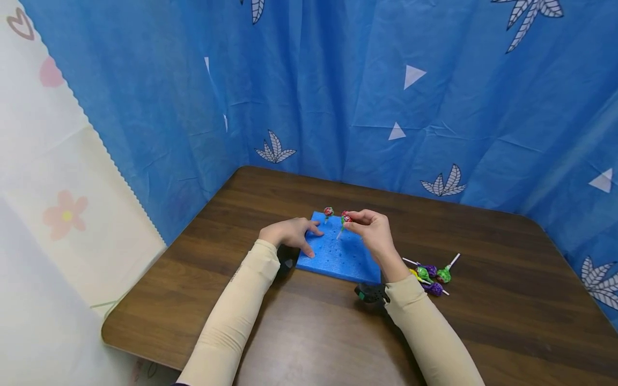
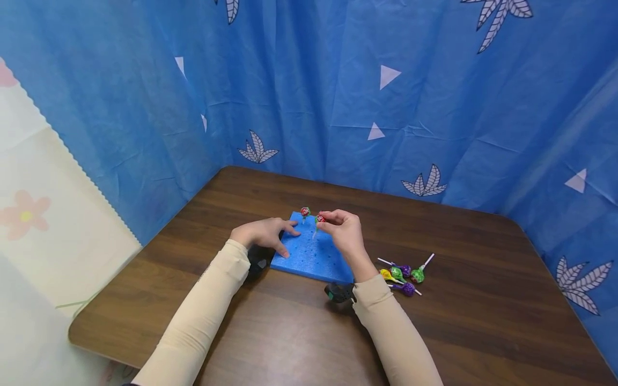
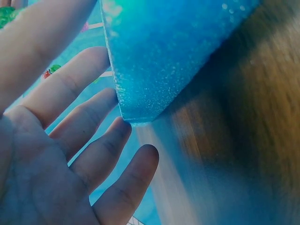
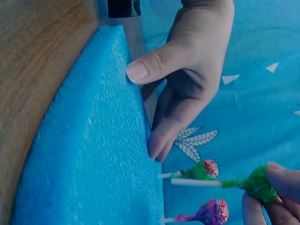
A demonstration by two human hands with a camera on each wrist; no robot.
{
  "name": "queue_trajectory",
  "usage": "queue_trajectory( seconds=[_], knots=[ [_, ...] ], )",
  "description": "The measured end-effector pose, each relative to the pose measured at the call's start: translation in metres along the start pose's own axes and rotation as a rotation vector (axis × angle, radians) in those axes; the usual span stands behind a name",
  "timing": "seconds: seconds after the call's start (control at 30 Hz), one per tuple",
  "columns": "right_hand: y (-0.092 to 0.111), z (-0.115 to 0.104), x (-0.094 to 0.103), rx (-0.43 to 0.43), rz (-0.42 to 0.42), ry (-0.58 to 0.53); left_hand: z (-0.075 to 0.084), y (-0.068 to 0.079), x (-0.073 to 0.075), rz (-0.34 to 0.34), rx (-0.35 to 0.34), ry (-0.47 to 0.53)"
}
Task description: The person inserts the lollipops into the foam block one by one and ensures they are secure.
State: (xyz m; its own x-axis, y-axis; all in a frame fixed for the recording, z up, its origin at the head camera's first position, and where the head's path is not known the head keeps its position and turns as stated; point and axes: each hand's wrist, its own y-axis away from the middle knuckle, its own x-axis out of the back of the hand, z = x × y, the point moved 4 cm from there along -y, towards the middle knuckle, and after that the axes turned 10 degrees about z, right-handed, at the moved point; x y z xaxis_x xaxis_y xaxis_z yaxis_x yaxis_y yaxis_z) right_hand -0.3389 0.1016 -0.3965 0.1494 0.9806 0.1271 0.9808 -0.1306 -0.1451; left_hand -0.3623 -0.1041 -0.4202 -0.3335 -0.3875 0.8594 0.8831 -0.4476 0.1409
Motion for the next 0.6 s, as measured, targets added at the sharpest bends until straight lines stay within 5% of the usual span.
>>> queue_trajectory(
  seconds=[0.6],
  knots=[
    [-0.003, 0.011, -0.014, -0.027, 0.014, 0.059, 0.0, 0.0, 0.0, -0.01, -0.011, -0.009]
  ],
)
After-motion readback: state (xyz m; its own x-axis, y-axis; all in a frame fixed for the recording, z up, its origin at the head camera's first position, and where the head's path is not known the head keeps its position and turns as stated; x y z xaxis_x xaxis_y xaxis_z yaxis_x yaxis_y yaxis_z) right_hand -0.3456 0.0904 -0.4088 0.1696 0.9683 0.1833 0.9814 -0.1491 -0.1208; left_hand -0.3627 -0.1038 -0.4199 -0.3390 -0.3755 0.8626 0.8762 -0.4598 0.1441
